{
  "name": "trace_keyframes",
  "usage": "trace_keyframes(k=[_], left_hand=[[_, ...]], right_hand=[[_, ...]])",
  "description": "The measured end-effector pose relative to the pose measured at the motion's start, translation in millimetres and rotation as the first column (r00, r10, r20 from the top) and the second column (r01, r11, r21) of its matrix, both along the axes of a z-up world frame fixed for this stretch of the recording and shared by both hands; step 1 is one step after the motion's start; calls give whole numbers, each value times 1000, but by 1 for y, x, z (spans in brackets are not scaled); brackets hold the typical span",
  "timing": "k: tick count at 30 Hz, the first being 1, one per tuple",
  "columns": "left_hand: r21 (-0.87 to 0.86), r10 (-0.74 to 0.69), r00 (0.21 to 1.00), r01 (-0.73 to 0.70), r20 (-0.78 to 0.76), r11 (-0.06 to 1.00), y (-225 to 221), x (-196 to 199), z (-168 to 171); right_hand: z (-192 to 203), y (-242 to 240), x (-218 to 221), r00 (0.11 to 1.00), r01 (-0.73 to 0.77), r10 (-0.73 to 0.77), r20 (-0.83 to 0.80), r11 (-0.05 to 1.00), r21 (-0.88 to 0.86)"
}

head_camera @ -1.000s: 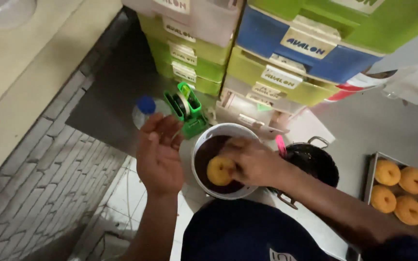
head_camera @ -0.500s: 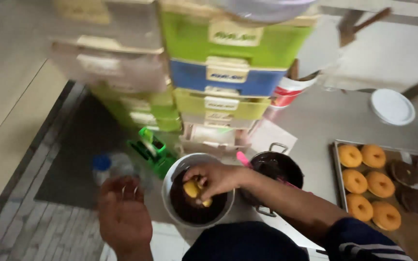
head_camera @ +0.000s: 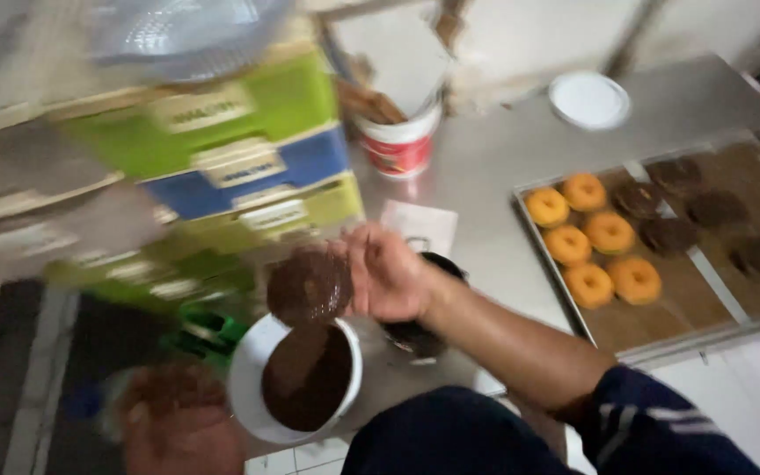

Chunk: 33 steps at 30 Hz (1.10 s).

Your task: The person is glazing donuts by dipping them into a bowl of chocolate and using a small spatula to refine the coating before placing them on a metal tray.

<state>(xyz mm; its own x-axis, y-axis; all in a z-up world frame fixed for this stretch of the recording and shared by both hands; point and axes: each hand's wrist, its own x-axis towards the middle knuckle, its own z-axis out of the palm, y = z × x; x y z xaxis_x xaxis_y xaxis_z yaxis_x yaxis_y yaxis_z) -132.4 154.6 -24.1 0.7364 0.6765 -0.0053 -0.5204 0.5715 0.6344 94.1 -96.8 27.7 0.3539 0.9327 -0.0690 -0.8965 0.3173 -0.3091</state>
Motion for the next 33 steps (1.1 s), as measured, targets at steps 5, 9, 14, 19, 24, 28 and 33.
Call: trace_keyframes(k=[5, 9, 14, 19, 24, 28, 33], left_hand=[[228, -192, 971, 156, 144, 961, -3, 43, -34], [68, -320, 944, 315, 84, 947, -35, 73, -39], [46, -424, 892, 422, 154, 905, -114, 104, -1], [93, -394, 905, 384, 162, 919, -129, 119, -56], [-790, -851, 486, 593, 196, 157, -177, 159, 23], [-246, -383, 385, 358, -840, 901, -119, 158, -77], [-148, -658, 676, 651, -332, 744, -217, 125, -46]], right_hand=[[24, -148, 29, 876, 473, -479, 59, 877, 87], [7, -274, 12, 680, 705, -701, 217, 706, 67], [-35, -400, -19, 243, 876, -933, 265, 94, -473], [-150, -527, -9, 182, 719, -949, 257, -49, -693], [-226, -599, 28, 319, 675, -909, 269, 19, -738], [-223, -622, 55, 586, 479, -707, 396, -92, -873], [-219, -655, 57, 696, 683, -92, 712, -222, -696]])
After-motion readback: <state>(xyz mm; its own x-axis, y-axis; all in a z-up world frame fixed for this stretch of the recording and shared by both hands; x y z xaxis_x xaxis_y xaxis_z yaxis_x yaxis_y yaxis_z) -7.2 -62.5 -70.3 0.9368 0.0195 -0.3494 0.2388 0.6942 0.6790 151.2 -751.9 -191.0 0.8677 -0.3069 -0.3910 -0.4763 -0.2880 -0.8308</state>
